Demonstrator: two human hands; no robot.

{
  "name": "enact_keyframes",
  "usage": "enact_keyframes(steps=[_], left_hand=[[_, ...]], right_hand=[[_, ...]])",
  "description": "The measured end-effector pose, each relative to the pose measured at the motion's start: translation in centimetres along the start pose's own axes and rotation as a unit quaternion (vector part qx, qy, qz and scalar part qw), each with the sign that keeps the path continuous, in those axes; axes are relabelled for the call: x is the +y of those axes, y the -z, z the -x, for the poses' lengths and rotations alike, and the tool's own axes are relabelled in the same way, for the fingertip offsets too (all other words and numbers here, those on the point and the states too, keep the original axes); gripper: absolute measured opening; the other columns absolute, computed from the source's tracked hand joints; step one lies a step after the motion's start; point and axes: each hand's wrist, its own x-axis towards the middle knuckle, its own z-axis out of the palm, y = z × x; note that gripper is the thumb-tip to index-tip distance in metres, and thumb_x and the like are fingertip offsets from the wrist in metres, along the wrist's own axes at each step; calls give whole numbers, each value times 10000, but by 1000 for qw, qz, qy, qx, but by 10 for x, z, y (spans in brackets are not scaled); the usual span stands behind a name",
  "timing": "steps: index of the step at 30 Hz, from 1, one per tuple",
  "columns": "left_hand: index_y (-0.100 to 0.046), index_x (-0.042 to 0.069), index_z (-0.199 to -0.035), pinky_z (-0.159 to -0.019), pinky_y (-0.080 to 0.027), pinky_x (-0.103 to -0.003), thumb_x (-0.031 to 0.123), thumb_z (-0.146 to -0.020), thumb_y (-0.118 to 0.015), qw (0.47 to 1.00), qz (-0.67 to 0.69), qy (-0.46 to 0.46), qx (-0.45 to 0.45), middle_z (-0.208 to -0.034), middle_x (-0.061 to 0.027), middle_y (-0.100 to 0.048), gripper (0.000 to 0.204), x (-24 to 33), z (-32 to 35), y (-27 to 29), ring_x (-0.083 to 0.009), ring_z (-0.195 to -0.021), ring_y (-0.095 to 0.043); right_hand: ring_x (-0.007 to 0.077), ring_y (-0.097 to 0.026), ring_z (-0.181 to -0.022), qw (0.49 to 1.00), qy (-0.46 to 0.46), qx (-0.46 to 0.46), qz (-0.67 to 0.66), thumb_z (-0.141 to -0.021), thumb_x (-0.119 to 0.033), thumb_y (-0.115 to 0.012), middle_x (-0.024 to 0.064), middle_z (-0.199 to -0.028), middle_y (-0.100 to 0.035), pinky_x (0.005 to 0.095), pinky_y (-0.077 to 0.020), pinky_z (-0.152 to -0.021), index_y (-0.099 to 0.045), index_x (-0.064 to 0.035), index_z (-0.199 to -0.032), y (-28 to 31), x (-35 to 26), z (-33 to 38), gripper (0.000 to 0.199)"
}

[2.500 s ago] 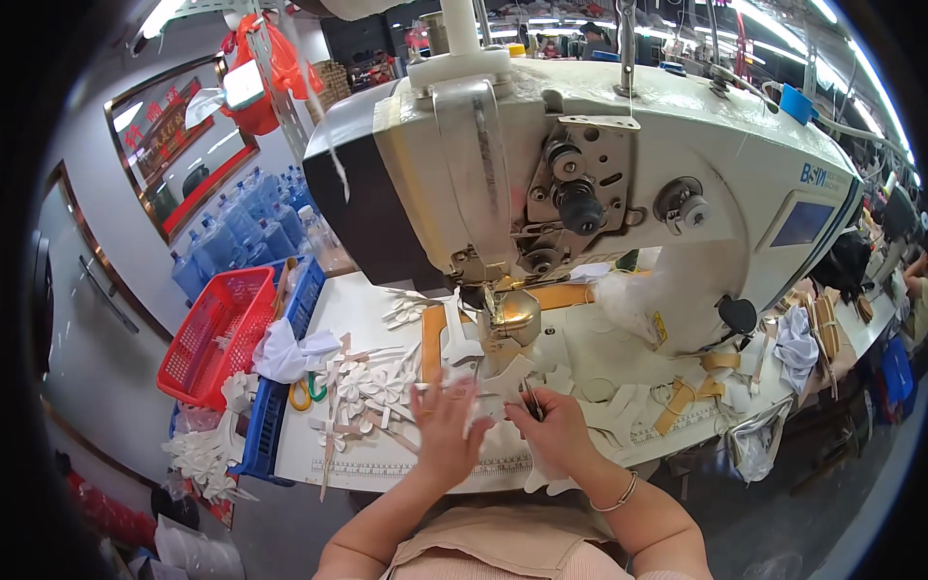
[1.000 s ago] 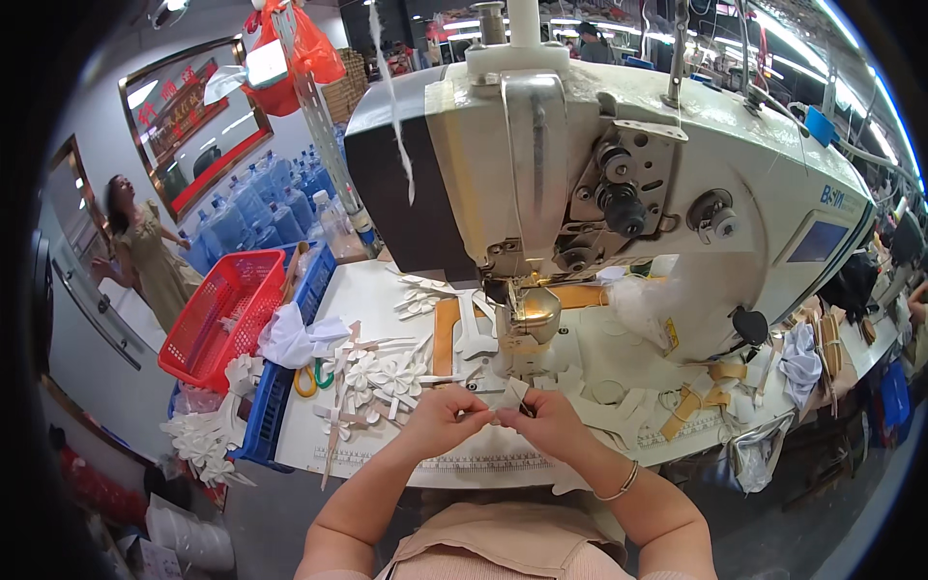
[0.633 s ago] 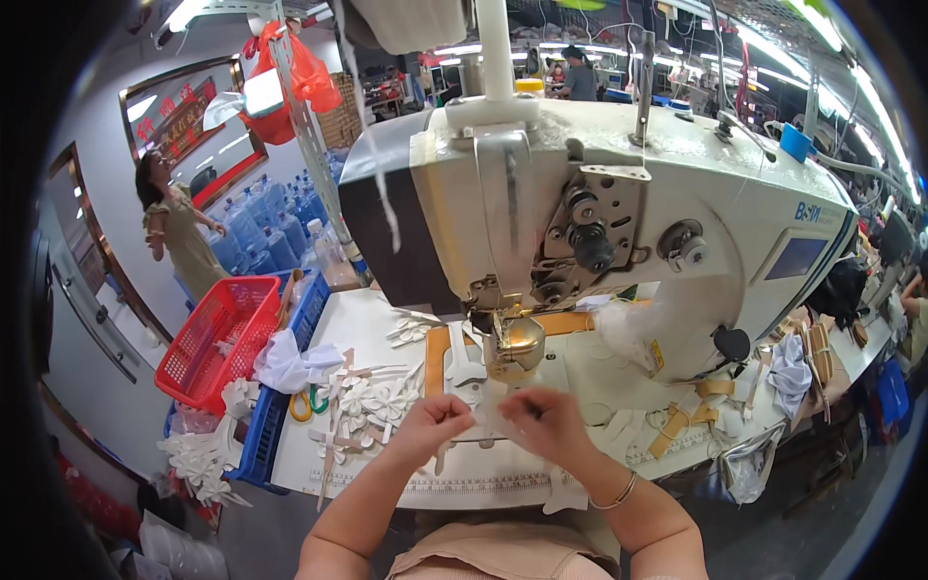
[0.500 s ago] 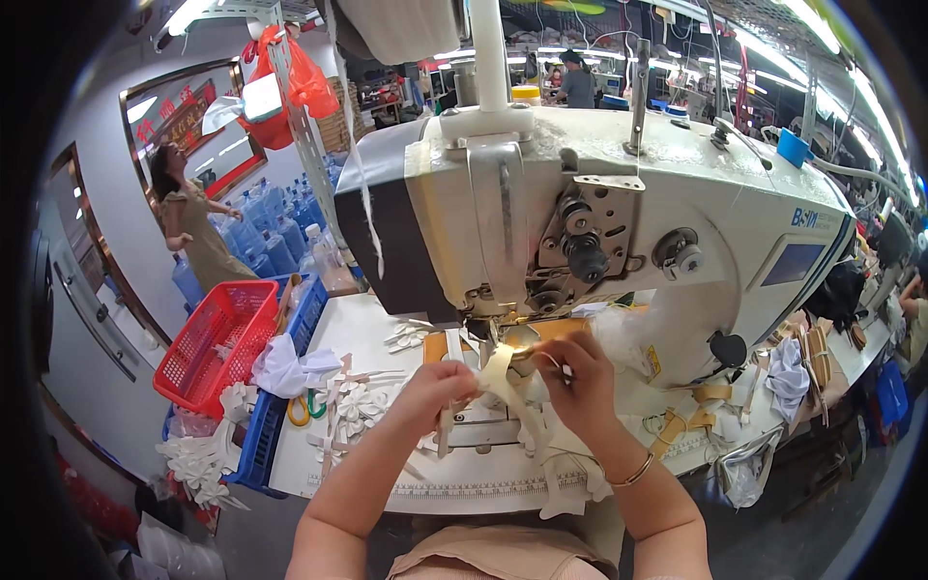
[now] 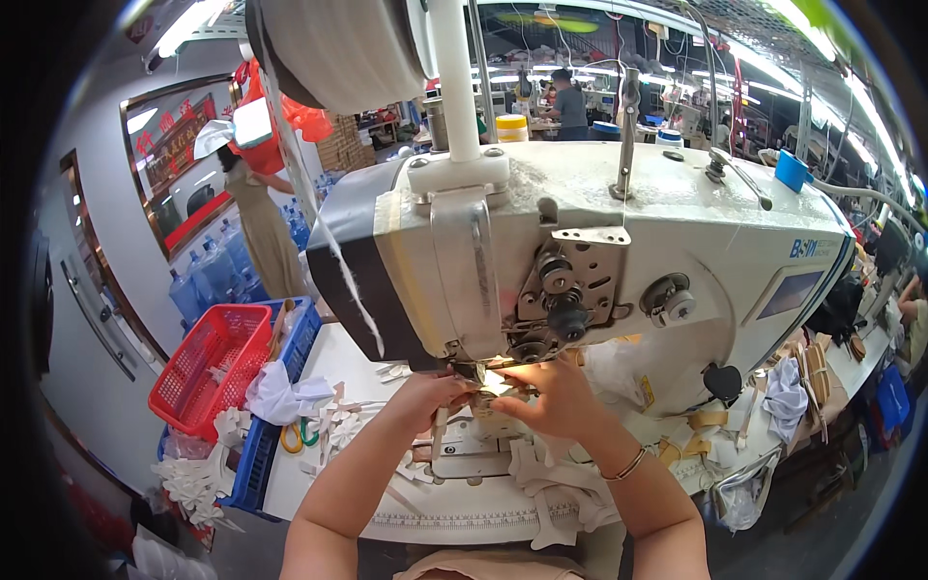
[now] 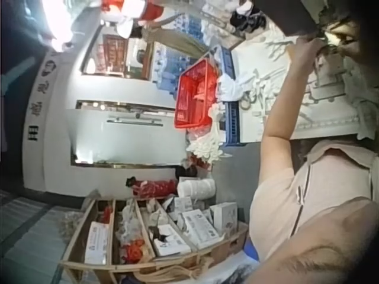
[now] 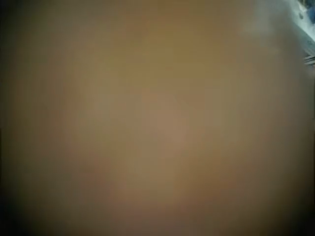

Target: Sewing small white shoe components using a heavy-duty sewing machine.

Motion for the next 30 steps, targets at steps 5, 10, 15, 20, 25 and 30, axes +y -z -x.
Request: enact_keyframes(steps=[5, 10, 15, 20, 25, 30], left_hand=[[-596, 42, -913, -554, -390, -215, 38, -788, -610, 999, 37, 38, -5, -790, -18, -597, 126, 5, 2, -1, -77, -667, -544], [-599, 44, -925, -571, -406, -220, 40, -789, -620, 999, 28, 35, -14, -823, -28, -600, 138, 7, 1, -1, -90, -682, -548], [-594, 37, -949, -582, -416, -210, 41, -795, -628, 998, -3, 32, -50, -828, -30, -589, 158, -2, -12, 10, -92, -693, -547], [-599, 20, -1063, -652, -468, -199, 16, -803, -641, 998, 1, 11, -66, -928, -67, -620, 264, 3, -13, 14, -113, -785, -591], [-580, 38, -919, -512, -368, -208, 45, -793, -636, 999, -6, 5, -35, -767, -24, -552, 138, 8, -8, 3, -74, -622, -498], [-575, 44, -873, -479, -335, -208, 43, -779, -641, 998, 6, -49, -43, -706, -15, -532, 114, 10, -2, 0, -64, -563, -468]], right_hand=[[256, -638, -718, 999, 25, -6, 36, -629, -394, -776, 99, -828, -667, 336, -501, -655, -659, -103, -1079, 3, -5, -1, 549], [242, -640, -688, 997, 19, -20, 73, -619, -411, -782, 77, -811, -669, 322, -506, -621, -658, -118, -1084, 4, -7, -1, 563], [217, -640, -660, 993, 58, 17, 105, -623, -416, -784, 50, -758, -660, 302, -506, -599, -660, -97, -1043, 4, -10, 1, 542], [204, -634, -642, 994, 40, -11, 105, -633, -388, -784, 34, -725, -644, 299, -503, -587, -652, -87, -1041, 3, -11, -1, 523], [197, -625, -627, 994, 28, -10, 105, -636, -361, -784, 25, -701, -629, 302, -498, -574, -651, -92, -1035, 3, -14, -1, 499], [242, -623, -644, 994, -8, -43, 103, -677, -239, -736, 47, -708, -616, 343, -507, -579, -647, -93, -1005, 7, -21, -4, 369]])
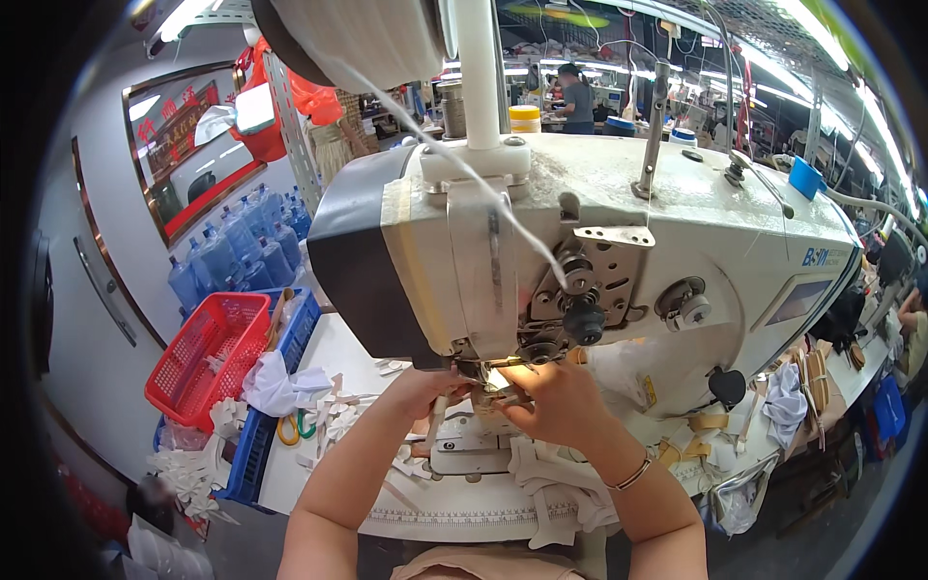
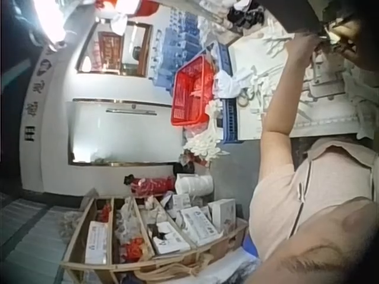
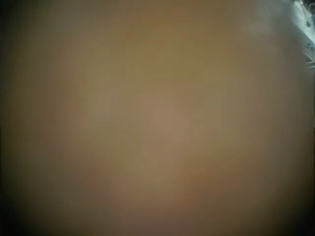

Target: Sewing small white shoe components using a heavy-duty sewing machine.

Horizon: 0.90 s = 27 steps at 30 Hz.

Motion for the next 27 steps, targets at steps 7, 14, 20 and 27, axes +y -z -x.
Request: enact_keyframes(steps=[7, 14, 20, 27], left_hand=[[-600, 41, -934, -558, -456, -208, 21, -747, -670, 999, -8, 39, -17, -784, -27, -567, 200, 6, -10, 9, -90, -642, -554], [-595, 49, -998, -581, -490, -221, 22, -759, -673, 997, -34, 46, -50, -846, -43, -592, 254, -10, -25, 23, -99, -692, -584], [-590, 84, -1014, -557, -478, -213, 86, -809, -640, 988, -108, 69, -86, -849, -20, -586, 212, 16, -23, 17, -85, -700, -568], [-607, 97, -1055, -601, -523, -239, 102, -771, -714, 977, -170, 118, -58, -861, -35, -622, 303, 27, -32, 21, -97, -680, -582]], right_hand=[[288, -623, -631, 997, 26, 19, 64, -722, -128, -627, 151, -1000, -546, 396, -523, -550, -462, -103, -1197, -15, -4, 23, 504], [241, -605, -609, 987, 22, 52, 154, -725, -59, -616, 143, -1128, -513, 351, -514, -539, -469, -35, -1183, -20, -14, 27, 482], [170, -566, -549, 939, 79, 26, 335, -733, -72, -563, 286, -1109, -551, 272, -472, -495, -507, 72, -1163, -17, -28, 27, 457], [106, -515, -522, 888, 103, 54, 445, -712, -85, -566, 344, -1063, -581, 229, -414, -448, -563, 83, -1120, -27, -38, 26, 442]])
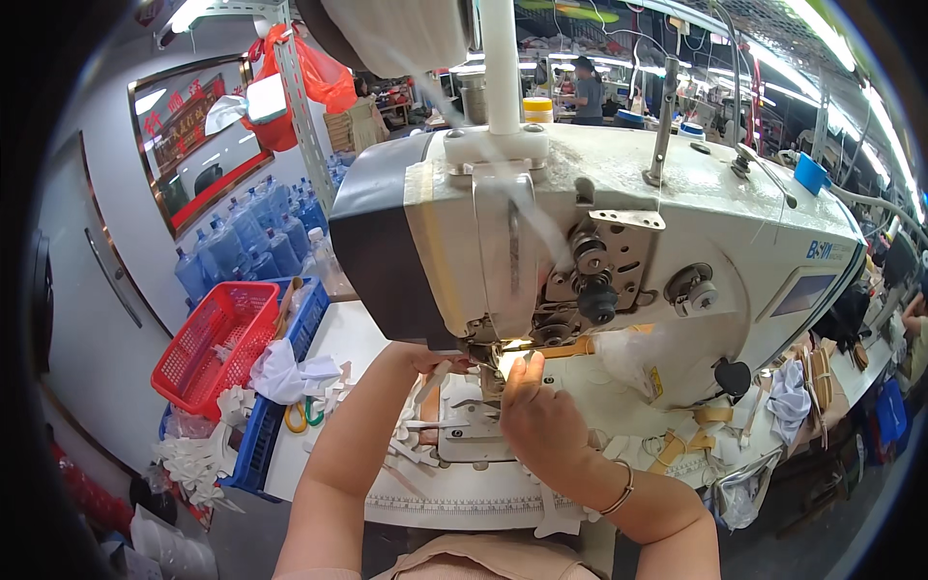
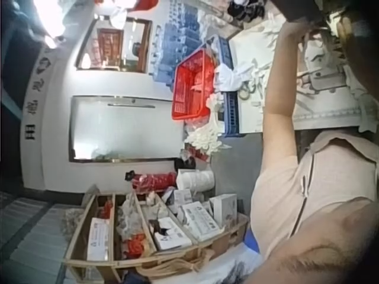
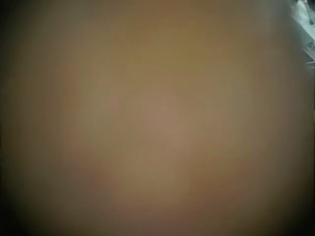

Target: Sewing small white shoe components using a heavy-duty sewing machine.

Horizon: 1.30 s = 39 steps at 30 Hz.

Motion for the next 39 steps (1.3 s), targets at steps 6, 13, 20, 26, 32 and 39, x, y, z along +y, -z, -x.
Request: enact_keyframes(steps=[6, 13, 20, 26, 32, 39], left_hand=[[-615, -2, -999, -669, -534, -246, 116, -840, -643, 998, 27, -63, 3, -901, -78, -632, 200, -27, 22, -13, -146, -801, -626], [-626, 118, -1096, -769, -511, -295, -15, -755, -641, 772, -326, -492, 236, -975, -83, -572, 367, -63, 52, -60, -205, -925, -578], [-671, 103, -998, -752, -502, -321, 8, -646, -694, 644, -387, -595, 286, -967, -36, -572, 365, -67, 32, -64, -231, -921, -574], [-665, 66, -990, -721, -522, -289, -40, -661, -674, 647, -357, -605, 296, -965, -40, -596, 346, -70, 36, -69, -229, -920, -598], [-662, 64, -1002, -722, -517, -299, -58, -680, -653, 660, -350, -593, 302, -938, -47, -597, 345, -66, 34, -69, -237, -904, -597], [-629, 40, -883, -663, -473, -340, -71, -689, -599, 709, -271, -555, 340, -900, -108, -591, 225, -70, 25, -53, -277, -828, -575]], right_hand=[[244, -593, -625, 948, -42, 58, -309, -735, -113, -557, 105, -784, -612, 360, -471, -543, -619, -68, -1053, -21, 47, -5, 327], [288, -607, -918, 870, -130, 30, -474, -804, -169, -614, 107, -1019, -648, 387, -486, -758, -631, -107, -1068, -120, 64, -20, 272], [226, -630, -648, 880, -95, 131, -446, -666, -12, -622, 71, -764, -649, 315, -502, -588, -682, -106, -864, -111, 52, -3, 228], [255, -644, -787, 889, -118, 107, -429, -650, -21, -641, 69, -876, -659, 342, -514, -675, -661, -112, -945, -109, 52, -6, 309], [314, -600, -945, 899, -119, 144, -397, -664, -64, -671, 108, -1028, -623, 400, -485, -787, -590, -103, -1086, -102, 52, -15, 432], [303, -616, -810, 903, -155, 83, -391, -645, -34, -637, 86, -837, -646, 388, -480, -712, -624, -73, -935, -97, 55, 3, 293]])
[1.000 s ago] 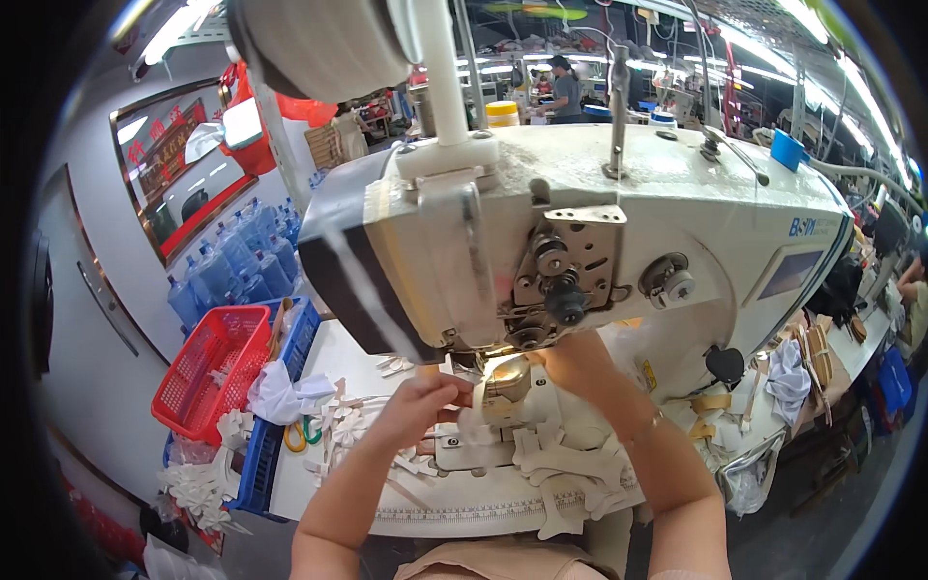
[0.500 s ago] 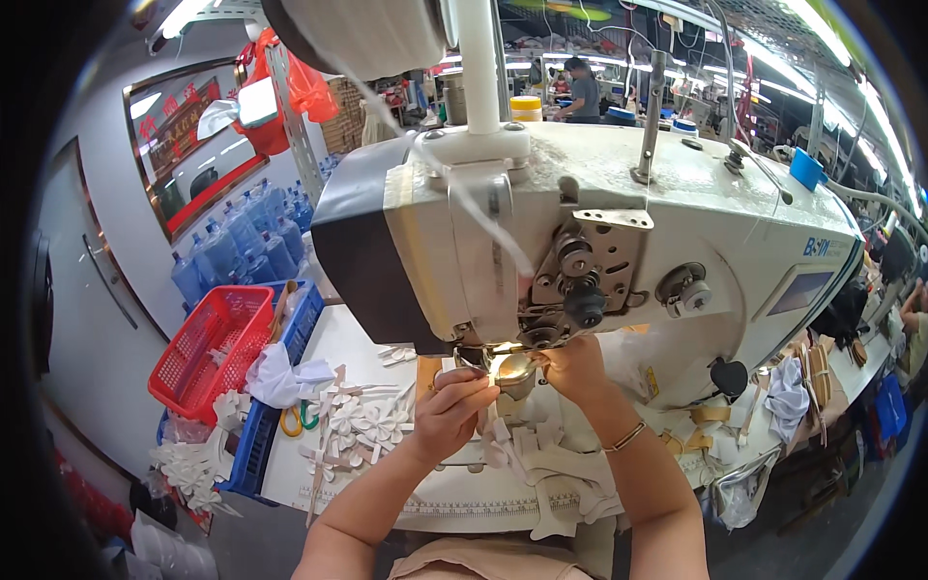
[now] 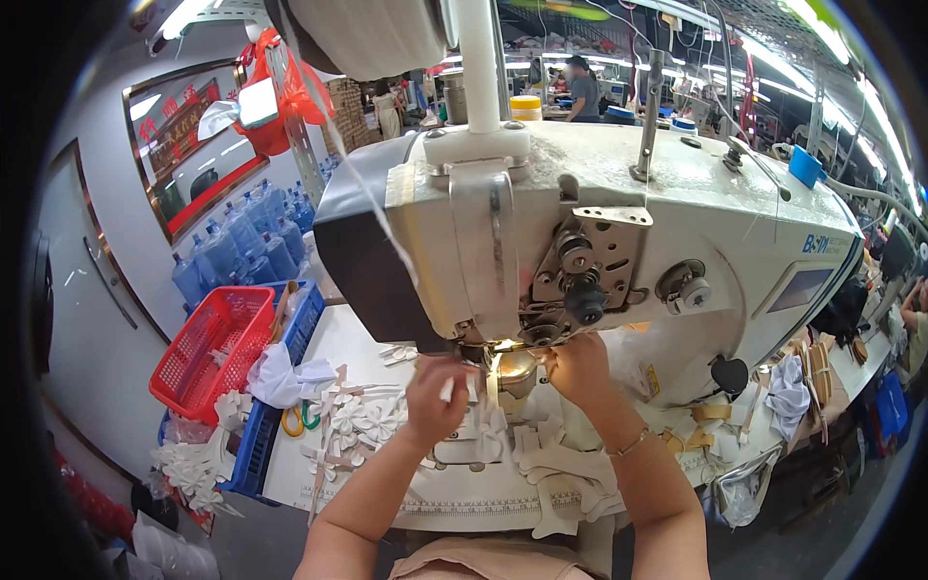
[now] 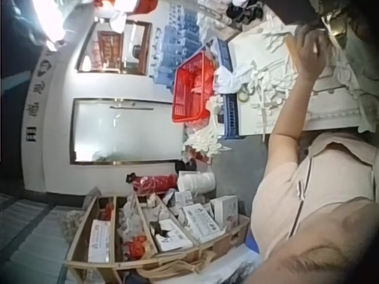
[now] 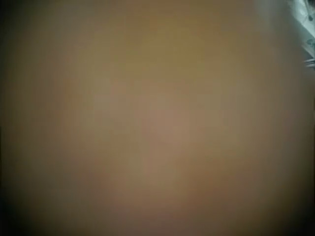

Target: Sewing small white shoe components using a heavy-duty sewing machine.

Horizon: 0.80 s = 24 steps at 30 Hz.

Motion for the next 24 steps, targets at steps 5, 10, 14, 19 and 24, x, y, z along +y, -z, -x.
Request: enact_keyframes(steps=[5, 10, 14, 19, 24], left_hand=[[-624, 20, -813, -600, -462, -369, -83, -690, -609, 989, 27, 113, -90, -814, -138, -614, 162, -33, -9, 1, -329, -739, -591], [-651, 57, -832, -633, -469, -352, -103, -666, -618, 995, 34, 72, -67, -805, -125, -615, 233, -32, -16, -5, -324, -750, -607], [-649, 55, -832, -647, -467, -351, -110, -664, -614, 996, 58, 58, -44, -806, -123, -615, 237, -41, -13, -16, -326, -761, -604], [-645, 59, -845, -662, -467, -355, -106, -685, -607, 995, 75, 48, -48, -826, -125, -615, 232, -43, -14, -15, -331, -787, -600], [-636, 60, -911, -638, -470, -309, -58, -706, -605, 994, -46, -38, -88, -904, -77, -619, 239, -2, -10, 14, -258, -802, -595]], right_hand=[[242, -556, -727, 995, 70, 42, -65, -581, 76, -627, 17, -834, -631, 329, -474, -650, -651, -106, -902, 32, -51, 1, 370], [223, -572, -767, 991, 81, 70, -82, -711, -54, -703, 17, -850, -631, 309, -493, -656, -646, -97, -888, 34, -75, 6, 191], [235, -564, -763, 991, 75, 73, -78, -681, -39, -719, 20, -889, -627, 326, -488, -667, -631, -96, -868, 26, -87, 8, 214], [242, -543, -785, 993, 68, 77, -61, -677, -78, -736, 12, -914, -607, 327, -482, -660, -601, -97, -847, 24, -94, 10, 218], [261, -559, -833, 1000, 8, -13, 1, -636, -83, -733, 26, -935, -611, 351, -497, -684, -591, -106, -964, 41, -94, 6, 358]])
